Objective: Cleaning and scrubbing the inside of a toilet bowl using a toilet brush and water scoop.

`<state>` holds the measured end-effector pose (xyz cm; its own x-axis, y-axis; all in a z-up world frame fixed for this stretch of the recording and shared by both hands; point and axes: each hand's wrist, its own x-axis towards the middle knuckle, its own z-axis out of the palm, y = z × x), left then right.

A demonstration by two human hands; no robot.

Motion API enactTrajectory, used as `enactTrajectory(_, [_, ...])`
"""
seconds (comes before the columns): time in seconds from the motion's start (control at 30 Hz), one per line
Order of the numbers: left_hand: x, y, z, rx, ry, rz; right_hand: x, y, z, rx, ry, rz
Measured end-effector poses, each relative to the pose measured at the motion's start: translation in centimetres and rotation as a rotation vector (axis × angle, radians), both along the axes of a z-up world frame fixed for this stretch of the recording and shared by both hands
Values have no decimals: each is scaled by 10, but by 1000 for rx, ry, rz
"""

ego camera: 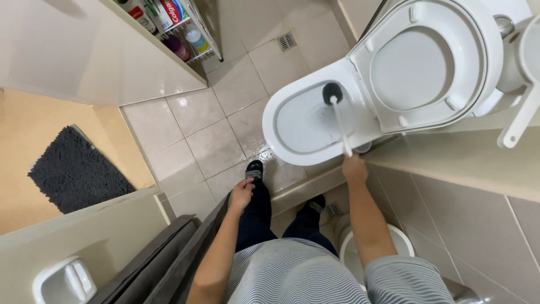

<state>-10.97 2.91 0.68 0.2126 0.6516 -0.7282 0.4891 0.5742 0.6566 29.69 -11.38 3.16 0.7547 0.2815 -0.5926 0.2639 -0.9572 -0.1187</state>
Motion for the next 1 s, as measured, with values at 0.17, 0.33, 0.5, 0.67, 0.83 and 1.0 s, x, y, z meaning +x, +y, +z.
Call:
enactTrajectory(0.17, [-1, 7, -1, -9, 33, -3, -55, -12, 1, 42, 4, 107])
enactTrajectory(0.33, [7, 15, 9, -26, 39, 1, -65, 4, -2, 63, -15, 449])
enactTrajectory(0.5, [13, 17, 18, -34, 53, -18, -29, 41, 8, -16, 82, 307])
enactTrajectory(0.67, [15, 17, 22, -39, 46, -24, -18, 59, -1, 117, 109, -76])
enactTrajectory(0.83, [21, 13, 18, -56, 94, -54, -39, 32, -8, 54, 117, 118])
enactTrajectory(1.0, [28, 18, 14, -58, 61, -61, -14, 33, 7, -93, 92, 459])
